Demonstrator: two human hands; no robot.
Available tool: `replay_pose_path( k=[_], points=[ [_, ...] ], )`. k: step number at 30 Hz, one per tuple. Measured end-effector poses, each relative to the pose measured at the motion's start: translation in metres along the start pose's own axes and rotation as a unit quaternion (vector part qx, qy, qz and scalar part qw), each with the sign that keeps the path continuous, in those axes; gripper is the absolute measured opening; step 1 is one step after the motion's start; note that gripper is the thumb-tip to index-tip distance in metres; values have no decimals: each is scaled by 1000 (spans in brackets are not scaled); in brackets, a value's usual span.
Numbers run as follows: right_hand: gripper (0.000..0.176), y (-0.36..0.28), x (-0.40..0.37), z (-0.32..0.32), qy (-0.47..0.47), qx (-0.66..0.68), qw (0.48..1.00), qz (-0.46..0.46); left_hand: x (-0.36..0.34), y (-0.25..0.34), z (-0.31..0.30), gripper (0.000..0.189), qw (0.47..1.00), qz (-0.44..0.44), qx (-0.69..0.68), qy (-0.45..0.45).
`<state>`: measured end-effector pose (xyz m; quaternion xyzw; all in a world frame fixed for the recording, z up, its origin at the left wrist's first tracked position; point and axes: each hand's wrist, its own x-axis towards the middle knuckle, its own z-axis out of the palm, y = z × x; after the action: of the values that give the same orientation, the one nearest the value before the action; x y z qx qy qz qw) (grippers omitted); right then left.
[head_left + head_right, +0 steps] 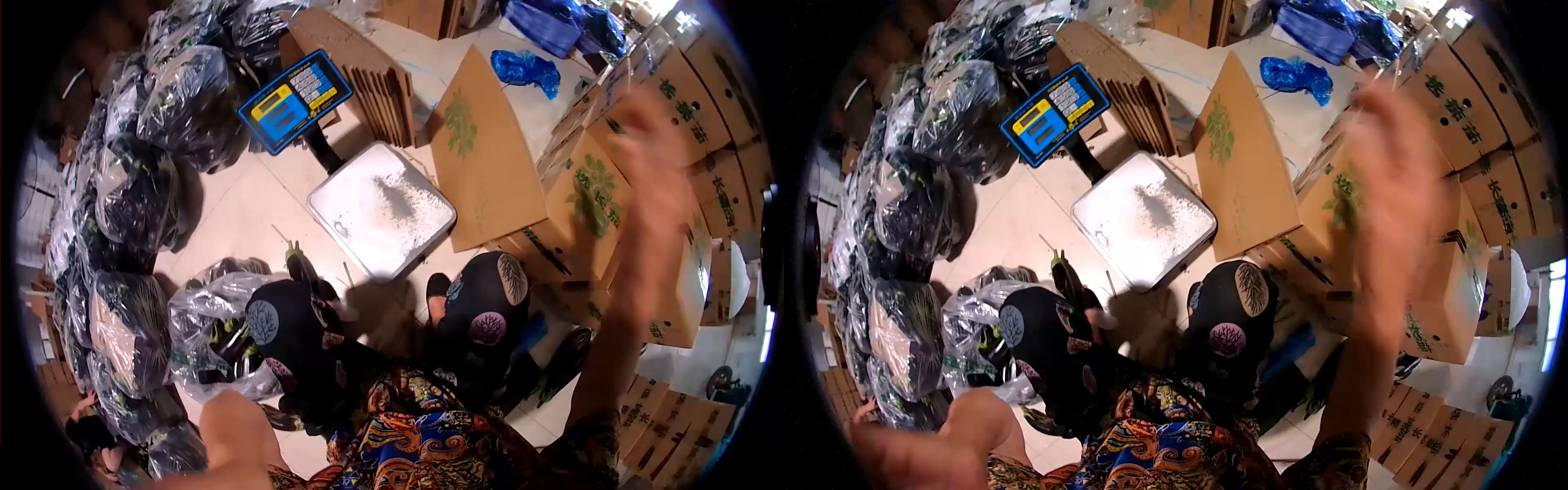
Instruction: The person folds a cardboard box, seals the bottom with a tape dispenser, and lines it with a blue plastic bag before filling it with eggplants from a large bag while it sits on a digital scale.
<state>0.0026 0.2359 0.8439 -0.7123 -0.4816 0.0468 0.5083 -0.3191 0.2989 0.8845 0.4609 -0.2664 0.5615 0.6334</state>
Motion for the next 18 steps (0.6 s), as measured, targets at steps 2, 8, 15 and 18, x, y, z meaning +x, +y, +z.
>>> replay_pose_path(
  k=[2, 8, 15, 18],
  points=[
    [59, 86, 19, 15, 8, -132, 984, 116, -7, -4, -9, 46, 986, -86, 141, 9],
    [54, 268, 15, 67, -120, -305, 930, 167, -47, -51, -56, 32, 865, -382, 298, 129],
    [34, 279, 8, 43, -84, -200, 963, 159, -73, -59, -89, 28, 813, -442, 344, 159],
    [35, 165, -2, 6, -34, -231, 964, 131, -74, -51, -98, 27, 809, -438, 349, 176]
  ],
)
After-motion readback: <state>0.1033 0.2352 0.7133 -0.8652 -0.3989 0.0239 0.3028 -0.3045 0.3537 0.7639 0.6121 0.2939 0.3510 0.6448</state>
